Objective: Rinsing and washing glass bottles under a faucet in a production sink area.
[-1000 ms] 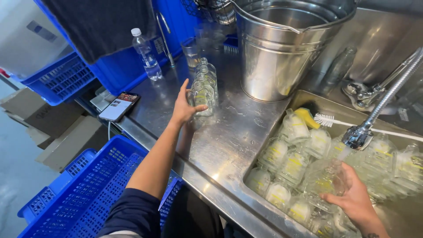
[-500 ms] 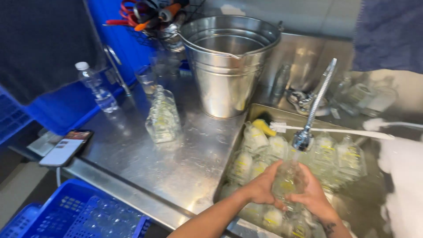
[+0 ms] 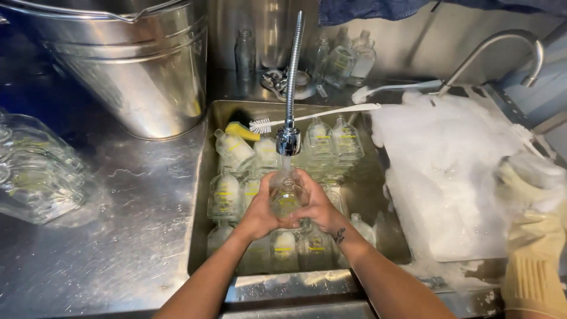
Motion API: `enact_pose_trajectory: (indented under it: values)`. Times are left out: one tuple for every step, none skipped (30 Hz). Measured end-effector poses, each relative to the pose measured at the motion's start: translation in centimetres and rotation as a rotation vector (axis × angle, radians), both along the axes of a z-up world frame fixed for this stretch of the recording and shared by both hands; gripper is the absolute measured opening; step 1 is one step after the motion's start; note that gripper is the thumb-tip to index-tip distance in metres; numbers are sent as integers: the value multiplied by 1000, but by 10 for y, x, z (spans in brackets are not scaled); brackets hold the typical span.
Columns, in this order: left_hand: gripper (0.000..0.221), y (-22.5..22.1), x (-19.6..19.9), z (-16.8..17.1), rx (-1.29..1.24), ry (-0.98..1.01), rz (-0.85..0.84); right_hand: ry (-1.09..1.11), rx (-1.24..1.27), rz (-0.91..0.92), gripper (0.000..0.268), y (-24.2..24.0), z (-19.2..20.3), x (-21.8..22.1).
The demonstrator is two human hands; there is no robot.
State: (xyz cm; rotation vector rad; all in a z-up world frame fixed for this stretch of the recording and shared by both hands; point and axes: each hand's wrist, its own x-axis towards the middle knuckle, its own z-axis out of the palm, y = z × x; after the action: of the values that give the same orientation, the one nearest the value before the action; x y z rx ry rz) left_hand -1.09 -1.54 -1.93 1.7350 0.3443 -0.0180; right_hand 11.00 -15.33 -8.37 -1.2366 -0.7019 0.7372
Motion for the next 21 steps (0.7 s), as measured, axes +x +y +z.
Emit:
enact_pose_trajectory:
  values:
    - [132, 0, 2, 0, 0, 1, 1, 1, 0, 1, 107, -1, -2, 0]
    - [129, 0, 2, 0, -6, 19, 18, 11, 18, 2, 106, -1, -3, -1]
    - [126, 0, 2, 0, -12, 37, 35, 22, 35, 2, 105, -1, -5, -2]
    - [126, 2, 1, -6, -8, 42, 34, 27, 39, 1, 105, 0, -7, 0]
    - [111, 3, 0, -13, -58, -21, 53, 40, 53, 15, 106, 0, -9, 2]
    - [97, 3, -1, -21, -110, -80, 67, 56, 64, 23, 108, -2, -12, 3]
    - [97, 3, 0, -21, -109, -73, 62, 63, 66, 16, 108, -4, -17, 14]
    - [97, 3, 1, -21, -112, -103, 66, 51, 86, 36, 105, -6, -23, 24]
    - [97, 3, 3, -21, -116, -134, 71, 39, 107, 56, 101, -9, -28, 34]
    - [97, 5, 4, -18, -110, -134, 61, 38, 113, 46, 101, -14, -1, 33]
    - [98, 7, 6, -14, -103, -137, 76, 35, -61, 40, 83, -20, 26, 33]
    - [98, 7, 4, -14, -106, -136, 101, 37, -246, 45, 72, -27, 52, 30]
    - [98, 6, 3, -10, -111, -131, 102, 41, -251, 45, 72, -36, 45, 46]
    - [102, 6, 2, -6, -123, -138, 109, -124, -633, -26, 78, -44, 37, 61]
    - [106, 7, 2, -2, -135, -145, 117, -293, -1011, -101, 84, -52, 30, 76]
    - [106, 7, 1, -2, -132, -141, 106, -285, -1009, -109, 84, -64, -8, 97]
    - [103, 8, 1, -1, -89, -103, 83, -393, -1276, 32, 90, -76, -46, 117]
    - [101, 8, 2, -1, -51, -69, 65, -507, -1543, 186, 99, -89, -83, 139]
    - [101, 7, 4, 1, -53, -68, 59, -502, -1546, 183, 99, -93, -72, 127]
    - [102, 5, 2, 2, -58, -65, 59, -577, -1594, 265, 105, -95, -62, 112]
    - [102, 3, 0, 3, -62, -62, 58, -652, -1637, 348, 111, -97, -52, 98]
